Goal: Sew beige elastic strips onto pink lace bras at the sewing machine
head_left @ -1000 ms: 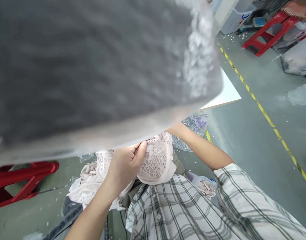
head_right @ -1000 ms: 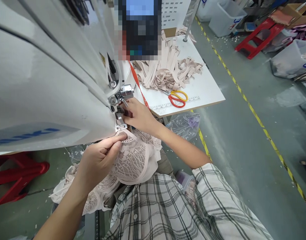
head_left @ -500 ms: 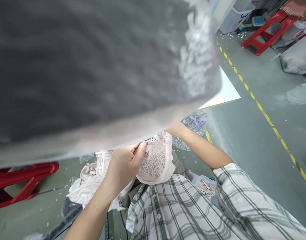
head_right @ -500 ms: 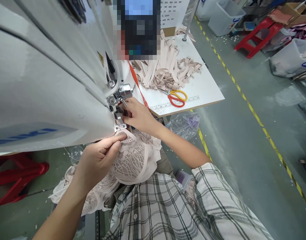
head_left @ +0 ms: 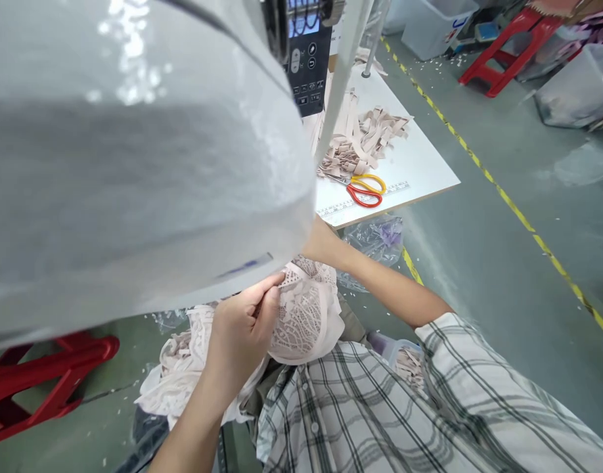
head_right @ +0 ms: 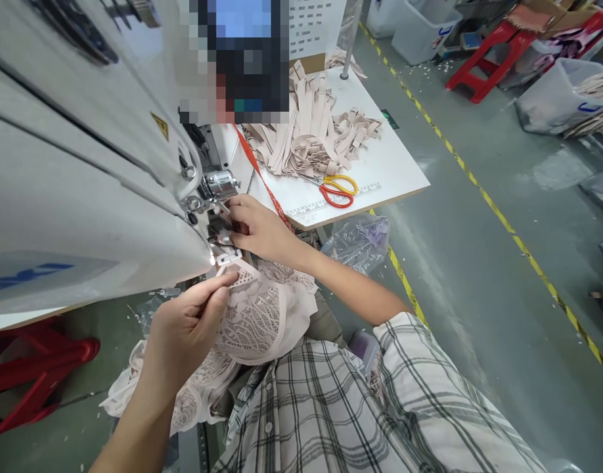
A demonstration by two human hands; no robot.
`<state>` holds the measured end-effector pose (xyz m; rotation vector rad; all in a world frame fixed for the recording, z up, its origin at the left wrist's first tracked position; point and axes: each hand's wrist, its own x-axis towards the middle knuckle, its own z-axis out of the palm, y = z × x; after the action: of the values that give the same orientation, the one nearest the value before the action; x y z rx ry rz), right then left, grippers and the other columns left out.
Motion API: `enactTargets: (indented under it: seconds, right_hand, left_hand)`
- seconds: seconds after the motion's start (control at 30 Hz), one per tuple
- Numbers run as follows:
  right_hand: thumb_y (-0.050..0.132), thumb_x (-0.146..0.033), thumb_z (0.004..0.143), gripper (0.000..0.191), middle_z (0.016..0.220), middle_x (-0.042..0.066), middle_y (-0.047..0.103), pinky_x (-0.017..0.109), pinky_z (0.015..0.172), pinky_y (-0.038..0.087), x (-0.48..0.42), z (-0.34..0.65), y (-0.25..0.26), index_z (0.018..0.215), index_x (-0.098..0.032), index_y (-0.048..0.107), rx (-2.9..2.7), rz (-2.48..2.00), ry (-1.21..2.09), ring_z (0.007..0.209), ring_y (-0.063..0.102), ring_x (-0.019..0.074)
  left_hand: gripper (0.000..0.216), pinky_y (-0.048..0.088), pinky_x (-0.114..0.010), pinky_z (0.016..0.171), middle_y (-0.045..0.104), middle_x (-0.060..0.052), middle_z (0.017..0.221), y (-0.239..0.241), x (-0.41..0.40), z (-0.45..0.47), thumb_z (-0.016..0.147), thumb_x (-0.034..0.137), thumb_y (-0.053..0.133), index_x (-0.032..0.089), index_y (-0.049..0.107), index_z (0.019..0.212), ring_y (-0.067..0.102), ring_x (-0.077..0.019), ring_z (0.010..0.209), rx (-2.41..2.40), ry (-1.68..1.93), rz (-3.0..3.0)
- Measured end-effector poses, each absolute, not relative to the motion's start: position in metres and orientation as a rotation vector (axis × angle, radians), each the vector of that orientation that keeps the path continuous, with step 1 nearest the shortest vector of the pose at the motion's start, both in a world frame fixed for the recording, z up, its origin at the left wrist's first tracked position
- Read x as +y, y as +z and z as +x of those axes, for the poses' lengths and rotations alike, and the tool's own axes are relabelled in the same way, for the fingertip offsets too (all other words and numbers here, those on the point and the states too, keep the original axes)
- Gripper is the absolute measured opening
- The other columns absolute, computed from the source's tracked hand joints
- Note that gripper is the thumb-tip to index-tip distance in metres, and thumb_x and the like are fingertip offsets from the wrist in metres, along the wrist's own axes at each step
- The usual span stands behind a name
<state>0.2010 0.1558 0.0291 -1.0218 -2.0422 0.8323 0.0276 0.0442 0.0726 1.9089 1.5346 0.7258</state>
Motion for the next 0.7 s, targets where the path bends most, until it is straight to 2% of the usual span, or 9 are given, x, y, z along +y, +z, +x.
enactTargets:
  seconds: [0.17, 0.23, 0.4, 0.63, 0.7]
  right_hand:
    - [0.056, -0.019, 0.084, 0.01, 0.119, 0.008, 0.059, 0.028, 0.079, 0.051, 0.157, 0.2, 0.025, 0.092, -0.015, 0.061, -1.941, -0.975, 0.878, 0.085, 0.057, 0.0137]
    - [0.057, -0.019, 0.084, 0.01, 0.117, 0.009, 0.059, 0.029, 0.079, 0.051, 0.157, 0.199, 0.022, 0.092, -0.015, 0.062, -1.926, -0.953, 0.856, 0.088, 0.058, 0.0154]
    - [0.059, -0.019, 0.084, 0.01, 0.114, 0.009, 0.061, 0.032, 0.086, 0.05, 0.161, 0.196, 0.014, 0.092, -0.015, 0.064, -1.916, -0.933, 0.783, 0.101, 0.06, 0.0201]
    - [0.061, -0.018, 0.085, 0.011, 0.118, 0.008, 0.062, 0.032, 0.086, 0.049, 0.159, 0.195, 0.015, 0.095, -0.017, 0.066, -1.937, -0.993, 0.769, 0.104, 0.062, 0.0209]
    - [0.061, -0.017, 0.085, 0.012, 0.12, 0.008, 0.062, 0.032, 0.085, 0.049, 0.158, 0.195, 0.017, 0.096, -0.017, 0.066, -1.947, -1.005, 0.769, 0.104, 0.062, 0.0207]
  left_hand:
    - [0.031, 0.058, -0.023, 0.062, 0.08, -0.005, 0.101, 0.065, 0.039, 0.028, 0.095, 0.032, 0.051, 0.02, 0.076, 0.111, 0.076, -0.0191, 0.079, 1.569, 0.774, 1.926]
    - [0.03, 0.058, -0.023, 0.063, 0.08, -0.004, 0.099, 0.062, 0.037, 0.028, 0.095, 0.031, 0.052, 0.021, 0.076, 0.11, 0.075, -0.018, 0.076, 1.583, 0.8, 1.914]
    - [0.028, 0.06, -0.026, 0.07, 0.08, -0.003, 0.095, 0.058, 0.034, 0.026, 0.094, 0.03, 0.052, 0.023, 0.077, 0.105, 0.076, -0.0194, 0.083, 1.624, 0.867, 1.896]
    - [0.027, 0.051, -0.022, 0.053, 0.08, -0.003, 0.091, 0.06, 0.029, 0.026, 0.094, 0.029, 0.052, 0.021, 0.076, 0.103, 0.067, -0.0129, 0.059, 1.705, 0.87, 1.865]
    - [0.027, 0.049, -0.021, 0.052, 0.08, -0.002, 0.092, 0.059, 0.028, 0.025, 0.094, 0.029, 0.052, 0.022, 0.076, 0.103, 0.067, -0.0119, 0.059, 1.718, 0.887, 1.851]
